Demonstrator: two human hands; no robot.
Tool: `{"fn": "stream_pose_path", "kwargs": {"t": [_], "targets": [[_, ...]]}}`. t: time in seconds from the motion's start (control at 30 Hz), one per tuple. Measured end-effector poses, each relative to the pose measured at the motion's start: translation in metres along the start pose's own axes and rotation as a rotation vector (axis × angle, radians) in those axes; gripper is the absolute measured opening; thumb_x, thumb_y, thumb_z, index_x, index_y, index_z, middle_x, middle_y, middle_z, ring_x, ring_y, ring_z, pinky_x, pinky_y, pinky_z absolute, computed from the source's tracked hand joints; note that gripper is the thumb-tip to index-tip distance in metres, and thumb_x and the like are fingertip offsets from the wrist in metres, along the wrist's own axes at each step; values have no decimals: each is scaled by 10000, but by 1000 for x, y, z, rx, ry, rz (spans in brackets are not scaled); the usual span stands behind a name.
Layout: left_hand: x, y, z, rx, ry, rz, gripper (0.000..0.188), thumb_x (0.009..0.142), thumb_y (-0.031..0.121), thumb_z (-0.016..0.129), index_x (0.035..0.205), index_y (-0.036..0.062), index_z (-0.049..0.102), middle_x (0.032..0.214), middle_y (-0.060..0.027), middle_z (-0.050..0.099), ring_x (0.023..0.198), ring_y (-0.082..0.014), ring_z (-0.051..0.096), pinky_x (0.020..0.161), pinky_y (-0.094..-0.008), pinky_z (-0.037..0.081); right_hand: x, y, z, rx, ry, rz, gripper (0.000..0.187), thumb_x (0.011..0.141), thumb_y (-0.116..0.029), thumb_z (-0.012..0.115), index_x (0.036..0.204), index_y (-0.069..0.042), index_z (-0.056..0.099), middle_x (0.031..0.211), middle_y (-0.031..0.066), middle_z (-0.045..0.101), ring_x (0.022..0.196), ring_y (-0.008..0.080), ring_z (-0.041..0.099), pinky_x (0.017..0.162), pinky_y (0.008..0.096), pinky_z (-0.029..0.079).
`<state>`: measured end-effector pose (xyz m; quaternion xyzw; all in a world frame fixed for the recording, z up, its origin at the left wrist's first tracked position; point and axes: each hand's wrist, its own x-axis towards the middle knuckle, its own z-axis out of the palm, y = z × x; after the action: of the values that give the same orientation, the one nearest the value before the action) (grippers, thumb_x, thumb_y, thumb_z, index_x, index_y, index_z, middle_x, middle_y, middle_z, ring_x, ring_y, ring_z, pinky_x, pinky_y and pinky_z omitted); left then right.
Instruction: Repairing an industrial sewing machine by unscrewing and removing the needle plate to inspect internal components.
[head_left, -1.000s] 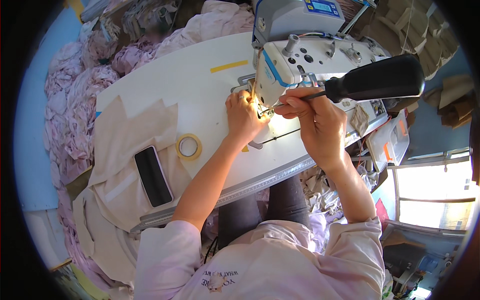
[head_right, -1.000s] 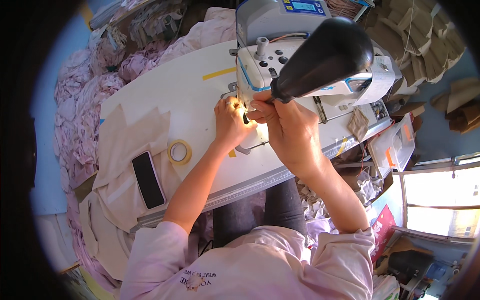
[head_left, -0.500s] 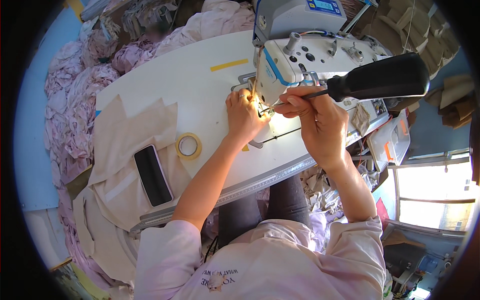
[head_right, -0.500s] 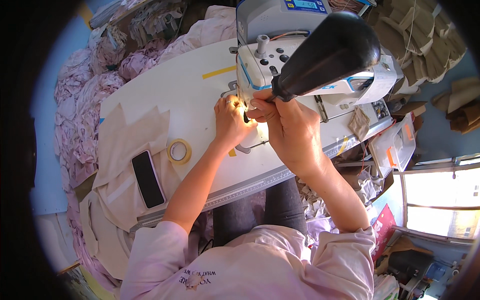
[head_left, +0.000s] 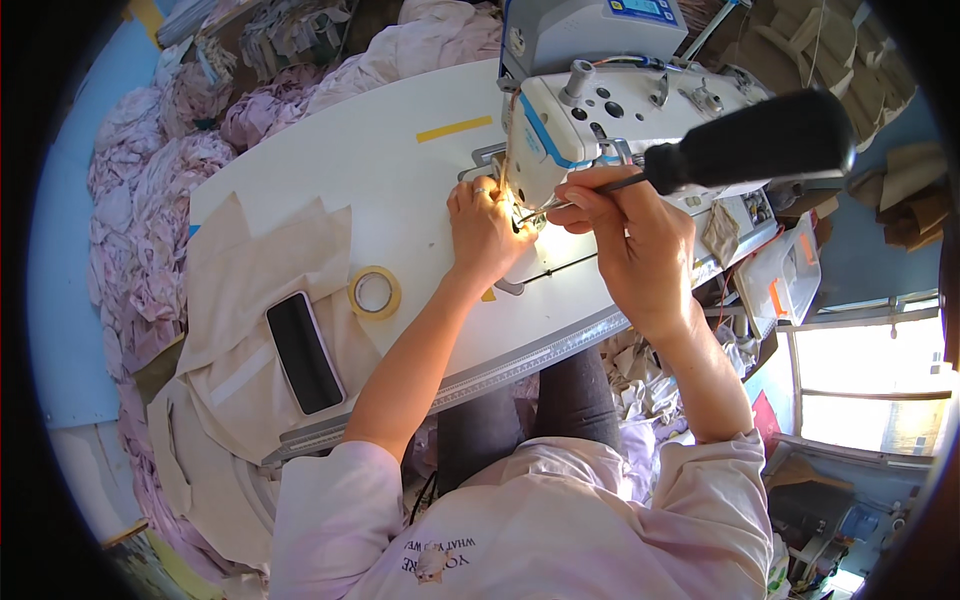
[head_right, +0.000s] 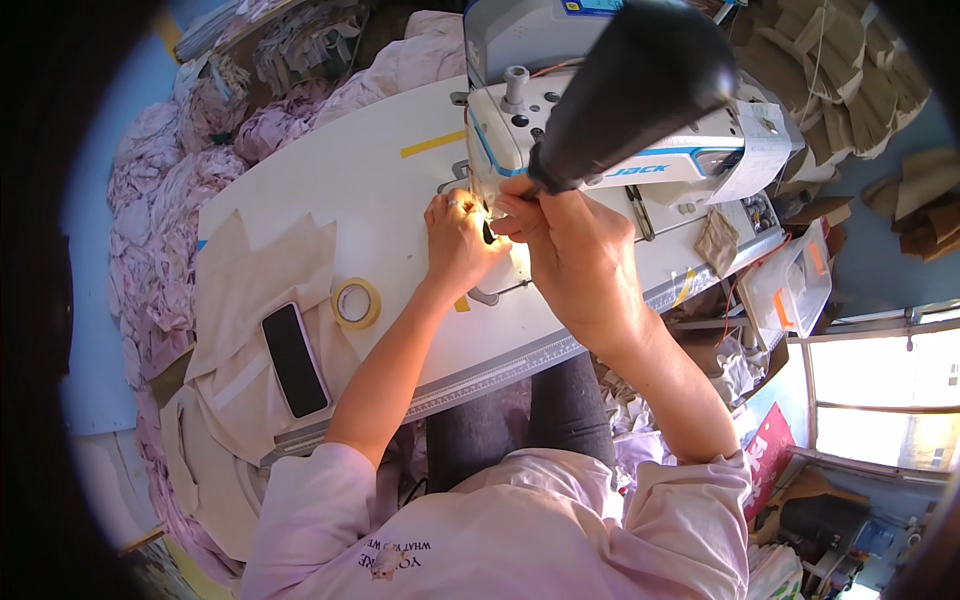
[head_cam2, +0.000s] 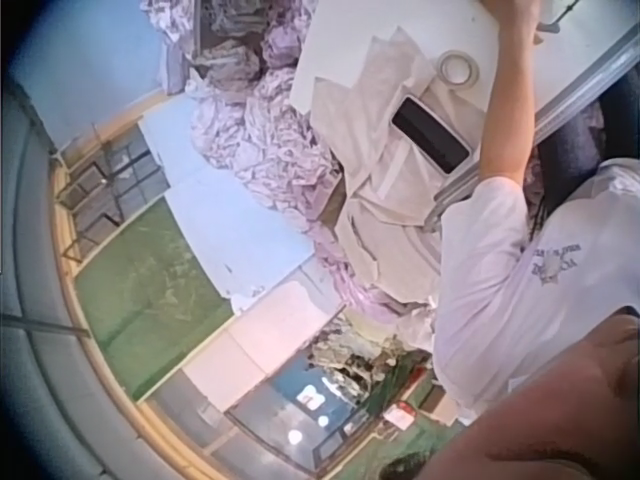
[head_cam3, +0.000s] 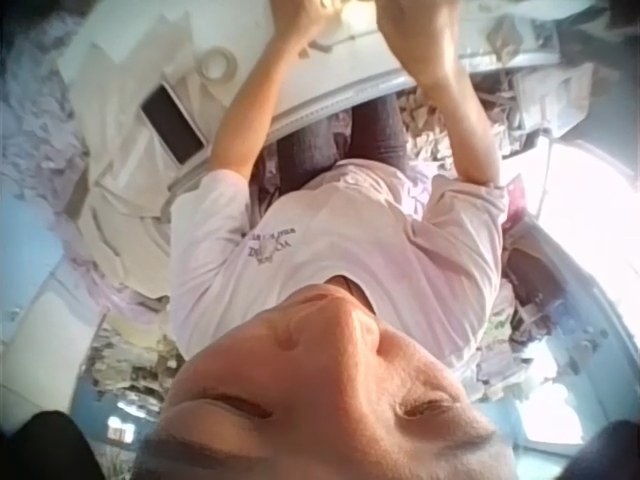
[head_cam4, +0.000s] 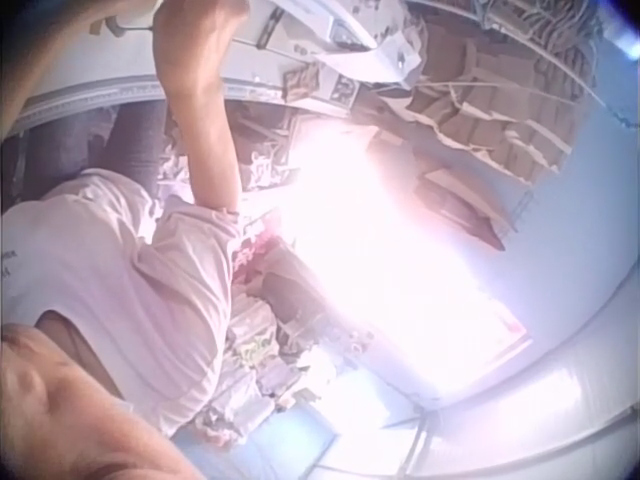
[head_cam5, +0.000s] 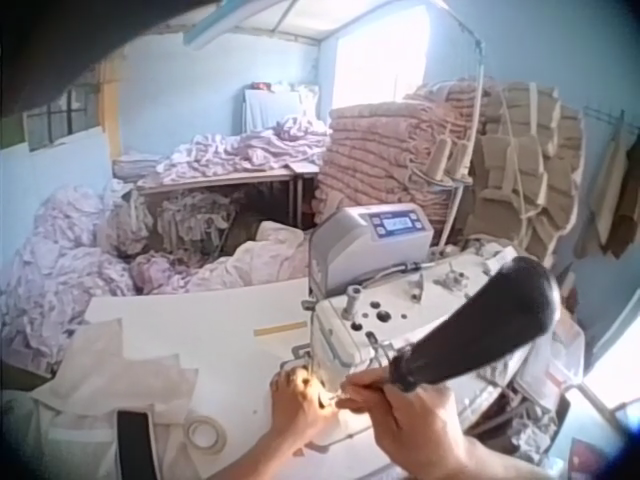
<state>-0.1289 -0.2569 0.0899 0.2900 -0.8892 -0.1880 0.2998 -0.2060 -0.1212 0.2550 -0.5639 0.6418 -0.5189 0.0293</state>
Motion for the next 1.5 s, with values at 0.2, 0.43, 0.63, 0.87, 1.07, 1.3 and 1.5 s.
{"fn": "stream_pose_path", "kwargs": {"t": [0.2,0.43,0.63,0.87,1.07,1.3,1.5], "targets": [[0,0,-1,-14,19,9,427,667,228,813,970,-35,666,1098,-127,549,1124,-340,473,1027,-473,351,6,-7,6,-35,30,42,100,938,21,668,1012,34,602,783,115,713,755,182,759,638,271,597],[0,-1,0,-7,25,14,423,679,228,800,1004,-15,680,1108,-124,563,1134,-345,480,1047,-479,347,4,3,12,-93,84,3,145,891,-24,746,947,20,620,741,109,695,643,179,709,565,279,544],[-3,0,4,33,11,-51,438,705,210,784,1080,16,665,1141,-126,567,1153,-344,485,1066,-479,341,3,-1,10,-143,21,65,53,961,8,652,983,48,625,838,102,749,799,168,762,682,253,614],[-5,2,8,64,33,-32,491,742,196,773,1176,25,620,1158,-139,564,1175,-353,483,1081,-493,331,3,6,14,-57,109,-19,185,871,-46,772,944,10,612,718,106,668,600,200,665,540,310,508],[-4,-13,-2,33,-20,-33,446,714,209,815,1115,88,661,1163,-135,568,1130,-329,513,1070,-491,356,2,9,17,-43,99,-58,180,871,-38,768,972,3,625,723,113,663,594,227,661,534,320,504],[9,-33,-41,-89,-200,122,234,778,160,771,996,129,690,1003,-84,663,1015,-326,580,920,-472,458,6,9,23,-83,95,-57,240,873,-44,766,859,-6,529,667,150,553,533,293,495,504,374,437],[28,-20,-98,-648,-349,-132,165,876,146,705,982,20,721,855,-61,736,775,-175,698,762,-302,538,12,3,22,-75,145,-52,331,867,-77,774,808,-11,455,641,152,537,531,311,474,498,383,425]]}}
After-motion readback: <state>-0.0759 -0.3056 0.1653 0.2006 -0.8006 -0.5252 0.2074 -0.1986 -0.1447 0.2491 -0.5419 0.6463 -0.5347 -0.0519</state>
